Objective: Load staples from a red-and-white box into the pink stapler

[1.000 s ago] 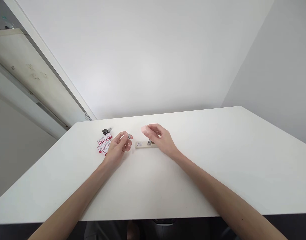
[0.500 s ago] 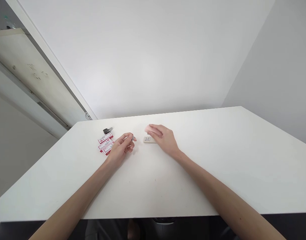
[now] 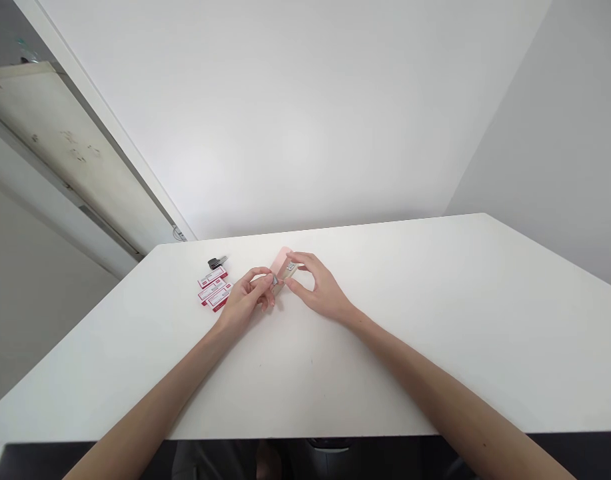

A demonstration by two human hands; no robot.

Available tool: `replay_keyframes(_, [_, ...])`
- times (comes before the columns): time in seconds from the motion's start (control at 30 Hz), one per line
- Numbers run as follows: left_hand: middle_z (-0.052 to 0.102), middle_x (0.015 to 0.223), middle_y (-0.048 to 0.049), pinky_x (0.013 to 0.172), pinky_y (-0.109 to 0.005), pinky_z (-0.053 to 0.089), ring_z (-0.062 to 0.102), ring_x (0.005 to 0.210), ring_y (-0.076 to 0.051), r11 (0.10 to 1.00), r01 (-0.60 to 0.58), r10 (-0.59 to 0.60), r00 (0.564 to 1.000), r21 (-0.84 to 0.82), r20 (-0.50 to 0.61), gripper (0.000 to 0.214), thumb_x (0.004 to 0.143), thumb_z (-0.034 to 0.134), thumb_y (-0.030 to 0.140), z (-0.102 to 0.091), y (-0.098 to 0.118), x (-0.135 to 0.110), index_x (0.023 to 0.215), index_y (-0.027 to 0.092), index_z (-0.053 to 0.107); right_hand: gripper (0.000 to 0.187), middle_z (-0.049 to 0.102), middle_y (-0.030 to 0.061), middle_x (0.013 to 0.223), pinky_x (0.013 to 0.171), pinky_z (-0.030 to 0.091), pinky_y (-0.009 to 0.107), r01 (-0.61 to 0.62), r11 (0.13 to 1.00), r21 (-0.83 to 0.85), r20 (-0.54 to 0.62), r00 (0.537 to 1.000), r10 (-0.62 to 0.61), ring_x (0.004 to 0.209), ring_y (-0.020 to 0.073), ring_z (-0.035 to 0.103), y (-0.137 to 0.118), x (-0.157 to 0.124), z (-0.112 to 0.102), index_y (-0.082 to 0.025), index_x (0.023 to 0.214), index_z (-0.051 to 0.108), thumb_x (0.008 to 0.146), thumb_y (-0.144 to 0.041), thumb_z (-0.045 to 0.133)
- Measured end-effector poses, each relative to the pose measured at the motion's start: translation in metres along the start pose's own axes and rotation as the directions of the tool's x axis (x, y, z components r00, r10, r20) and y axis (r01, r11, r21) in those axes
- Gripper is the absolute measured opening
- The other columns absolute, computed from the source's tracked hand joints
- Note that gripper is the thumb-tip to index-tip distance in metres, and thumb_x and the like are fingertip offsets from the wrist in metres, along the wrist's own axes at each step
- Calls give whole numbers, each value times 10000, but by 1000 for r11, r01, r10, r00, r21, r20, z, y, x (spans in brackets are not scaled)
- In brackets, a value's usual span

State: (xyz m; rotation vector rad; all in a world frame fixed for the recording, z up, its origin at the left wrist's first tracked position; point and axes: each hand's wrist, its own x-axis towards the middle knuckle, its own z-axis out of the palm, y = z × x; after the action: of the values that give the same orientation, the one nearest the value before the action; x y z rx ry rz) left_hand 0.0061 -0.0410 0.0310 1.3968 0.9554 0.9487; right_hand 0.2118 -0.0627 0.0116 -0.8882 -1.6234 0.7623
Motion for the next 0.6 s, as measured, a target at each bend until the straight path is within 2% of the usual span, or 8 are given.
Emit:
replay_keyframes(0.1, [730, 760, -2, 434, -232, 378, 573, 456, -108, 998, 24, -25, 999, 56, 22, 505, 872, 740, 597, 2, 3, -3, 1149, 219, 553, 403, 607, 75, 1402, 1135, 478, 481, 39, 996, -86, 41, 999, -36, 1327, 277, 572, -4, -1, -1, -357, 1350, 664, 957, -444, 693])
replay_keyframes(0.23, [727, 768, 7, 451, -250, 420, 599, 444, -129, 992, 24, -35, 996, 127, 85, 528, 889, 705, 622, 7, 6, -7, 1192, 231, 520, 230, 653, 71, 1290, 1099, 498, 475, 68, 992, -110, 51, 997, -63, 1229, 273, 628, -5, -3, 2, -351, 1159, 765, 982, -454, 661])
replay_keyframes(0.33, [708, 767, 12, 484, -259, 415, 586, 472, -129, 958, -41, 44, 999, 284, -7, 436, 955, 613, 613, 8, 3, -8, 1162, 236, 541, 215, 685, 66, 1219, 1061, 510, 470, 54, 994, -100, -5, 998, -55, 1174, 275, 647, -4, -1, 2, -348, 1078, 784, 986, -488, 648])
replay_keyframes(0.37, [706, 790, 7, 507, -265, 413, 576, 501, -126, 921, -88, 120, 991, 379, -61, 385, 976, 589, 590, 7, 0, -8, 1123, 236, 562, 220, 693, 65, 1194, 1038, 515, 466, 36, 995, -95, -37, 999, -39, 1149, 273, 653, -3, 0, 1, -341, 1045, 786, 985, -500, 646])
replay_keyframes(0.43, [700, 860, -19, 598, -288, 443, 594, 633, -150, 775, -198, 333, 935, 601, -122, 288, 1002, 573, 516, 5, -6, -6, 1045, 232, 606, 248, 711, 63, 1120, 974, 528, 449, -10, 997, -76, -93, 996, 3, 1070, 262, 668, -1, 2, -2, -318, 979, 782, 988, -516, 634])
replay_keyframes(0.5, [689, 1005, -69, 752, -339, 489, 633, 878, -213, 578, -278, 509, 858, 767, -73, 222, 1002, 584, 440, 1, -11, -3, 1053, 232, 644, 276, 724, 56, 1061, 932, 531, 429, -70, 997, -23, -123, 990, 66, 1005, 246, 677, 1, 4, -6, -297, 959, 769, 985, -532, 627])
replay_keyframes(0.53, [673, 1113, -96, 839, -373, 496, 627, 1014, -247, 497, -306, 556, 830, 812, -28, 211, 1001, 587, 410, -1, -13, -2, 1097, 234, 655, 288, 730, 53, 1051, 917, 533, 420, -108, 994, 15, -125, 986, 109, 990, 240, 680, 2, 5, -7, -289, 964, 762, 977, -545, 631])
replay_keyframes(0.6, [603, 1336, -130, 973, -435, 477, 569, 1222, -293, 400, -337, 571, 819, 852, 56, 253, 1005, 579, 371, -5, -15, 0, 1213, 244, 648, 320, 741, 53, 1059, 889, 538, 403, -183, 979, 92, -122, 973, 194, 989, 235, 680, 4, 6, -9, -272, 975, 754, 950, -574, 651])
